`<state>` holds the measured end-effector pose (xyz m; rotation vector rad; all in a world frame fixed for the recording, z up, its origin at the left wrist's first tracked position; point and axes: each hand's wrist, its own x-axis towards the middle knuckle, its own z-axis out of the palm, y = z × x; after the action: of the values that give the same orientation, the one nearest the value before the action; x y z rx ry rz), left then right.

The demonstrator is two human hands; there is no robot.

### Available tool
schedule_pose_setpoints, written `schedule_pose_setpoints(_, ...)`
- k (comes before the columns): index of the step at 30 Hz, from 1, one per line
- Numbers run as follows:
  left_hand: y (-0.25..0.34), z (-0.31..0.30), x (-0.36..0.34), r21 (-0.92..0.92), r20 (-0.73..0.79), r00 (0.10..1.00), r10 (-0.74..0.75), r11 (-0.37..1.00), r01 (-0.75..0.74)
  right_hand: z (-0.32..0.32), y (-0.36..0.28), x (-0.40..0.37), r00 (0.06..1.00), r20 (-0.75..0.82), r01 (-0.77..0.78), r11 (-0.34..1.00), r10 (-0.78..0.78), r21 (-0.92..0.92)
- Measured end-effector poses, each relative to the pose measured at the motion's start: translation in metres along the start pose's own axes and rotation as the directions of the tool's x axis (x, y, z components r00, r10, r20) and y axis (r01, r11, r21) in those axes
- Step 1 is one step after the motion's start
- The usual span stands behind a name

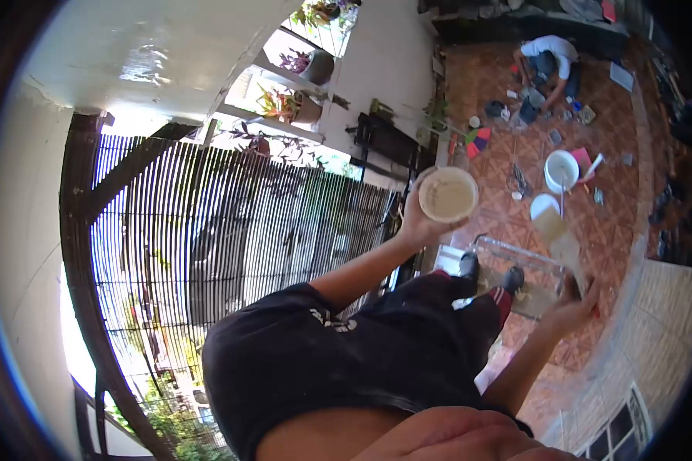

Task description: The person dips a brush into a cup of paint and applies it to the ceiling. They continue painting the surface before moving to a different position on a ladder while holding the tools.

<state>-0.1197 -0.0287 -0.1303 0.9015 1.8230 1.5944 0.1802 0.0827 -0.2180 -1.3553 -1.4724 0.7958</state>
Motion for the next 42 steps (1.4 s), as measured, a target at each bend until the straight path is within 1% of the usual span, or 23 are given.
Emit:
schedule_pose_setpoints(2, -0.021, 0.011, 0.005, -0.014, -0.008, 0.999, 0.034, 0.999, -0.034, 0.006, 0.051, -0.013, 0.982, -0.069, -0.156, 0.966, 0.173, 0.207)
schedule_pose_setpoints(4, -0.040, 0.022, 0.008, -0.078, -0.021, 0.999, 0.030, 0.996, -0.031, 0.012, 0.078, -0.018, 0.880, -0.044, -0.410, 0.801, 0.474, 0.436)
schedule_pose_setpoints(6, -0.067, 0.027, 0.014, -0.128, 0.013, 1.000, 0.002, 0.992, 0.000, 0.024, 0.094, -0.016, 0.771, 0.021, -0.544, 0.641, 0.637, 0.541)
schedule_pose_setpoints(10, -0.108, 0.032, 0.015, -0.154, -0.017, 1.000, -0.021, 0.988, 0.018, 0.069, 0.111, -0.017, 0.855, -0.029, -0.456, 0.778, 0.518, 0.432)
schedule_pose_setpoints(12, -0.126, 0.032, 0.013, -0.251, -0.034, 0.997, -0.065, 0.966, 0.055, 0.088, 0.115, -0.012, 0.635, 0.090, -0.646, 0.463, 0.768, 0.606)
schedule_pose_setpoints(14, -0.144, 0.028, 0.013, -0.223, -0.044, 0.998, -0.042, 0.974, 0.031, 0.108, 0.116, -0.011, 0.646, 0.113, -0.631, 0.445, 0.755, 0.635)
schedule_pose_setpoints(16, -0.159, 0.022, 0.011, -0.230, -0.059, 0.998, -0.019, 0.973, 0.005, 0.123, 0.133, -0.021, 0.761, 0.090, -0.557, 0.575, 0.643, 0.599)
schedule_pose_setpoints(17, -0.167, 0.017, 0.011, -0.190, -0.071, 0.997, 0.001, 0.982, -0.015, 0.126, 0.119, -0.010, 0.584, 0.169, -0.690, 0.375, 0.794, 0.620)
schedule_pose_setpoints(20, -0.176, 0.008, 0.006, -0.139, -0.090, 0.996, 0.023, 0.990, -0.036, 0.140, 0.111, -0.015, 0.611, 0.176, -0.661, 0.375, 0.772, 0.650)
schedule_pose_setpoints(22, -0.174, 0.001, 0.001, -0.117, -0.121, 0.991, 0.053, 0.991, -0.067, 0.147, 0.107, -0.017, 0.682, 0.157, -0.611, 0.439, 0.714, 0.659)
schedule_pose_setpoints(24, -0.152, 0.000, -0.002, -0.036, -0.171, 0.984, 0.051, 0.998, -0.058, 0.141, 0.083, -0.007, 0.587, 0.275, -0.705, 0.314, 0.762, 0.636)
schedule_pose_setpoints(25, -0.136, -0.003, -0.004, 0.001, -0.162, 0.986, 0.034, 0.999, -0.034, 0.138, 0.065, -0.004, 0.626, 0.263, -0.658, 0.315, 0.734, 0.684)
schedule_pose_setpoints(26, -0.119, -0.005, -0.007, 0.037, -0.151, 0.989, 0.012, 0.999, -0.006, 0.131, 0.045, 0.003, 0.612, 0.299, -0.676, 0.288, 0.732, 0.679)
schedule_pose_setpoints(27, -0.108, -0.007, -0.011, -0.015, -0.182, 0.983, 0.020, 1.000, -0.023, 0.130, 0.038, 0.005, 0.626, 0.274, -0.634, 0.273, 0.730, 0.724)
schedule_pose_setpoints(28, -0.098, -0.011, -0.012, -0.027, -0.151, 0.988, 0.021, 0.999, -0.026, 0.119, 0.021, 0.011, 0.685, 0.348, -0.632, 0.285, 0.640, 0.720)
schedule_pose_setpoints(29, -0.091, -0.014, -0.013, -0.008, -0.155, 0.987, 0.038, 0.999, -0.040, 0.114, 0.001, 0.016, 0.719, 0.303, -0.589, 0.317, 0.626, 0.743)
schedule_pose_setpoints(31, -0.069, -0.016, -0.020, 0.032, -0.147, 0.988, 0.057, 0.998, -0.053, 0.093, -0.050, 0.029, 0.868, 0.253, -0.434, 0.403, 0.428, 0.806)
schedule_pose_setpoints(33, -0.051, -0.011, -0.023, -0.033, -0.131, 0.989, 0.069, 0.997, -0.074, 0.066, -0.102, 0.036, 0.876, 0.287, -0.458, 0.486, 0.387, 0.744)
schedule_pose_setpoints(35, -0.027, -0.003, -0.026, -0.067, -0.114, 0.992, 0.058, 0.996, -0.066, 0.049, -0.135, 0.041, 0.949, 0.212, -0.305, 0.505, 0.235, 0.807)
schedule_pose_setpoints(37, -0.016, 0.003, -0.029, -0.037, -0.125, 0.988, 0.088, 0.995, -0.093, 0.039, -0.149, 0.046, 0.924, 0.279, -0.375, 0.470, 0.263, 0.799)
schedule_pose_setpoints(38, -0.012, 0.003, -0.029, -0.055, -0.090, 0.994, 0.065, 0.996, -0.070, 0.039, -0.151, 0.046, 0.894, 0.290, -0.416, 0.393, 0.341, 0.820)
schedule_pose_setpoints(40, -0.005, 0.006, -0.025, -0.028, -0.081, 0.986, 0.144, 0.989, -0.147, 0.027, -0.172, 0.047, 0.898, 0.295, -0.421, 0.442, 0.326, 0.792)
schedule_pose_setpoints(42, 0.020, 0.013, -0.027, -0.121, -0.043, 0.994, 0.099, 0.987, -0.104, 0.013, -0.199, 0.049, 0.929, 0.304, -0.367, 0.426, 0.210, 0.827)
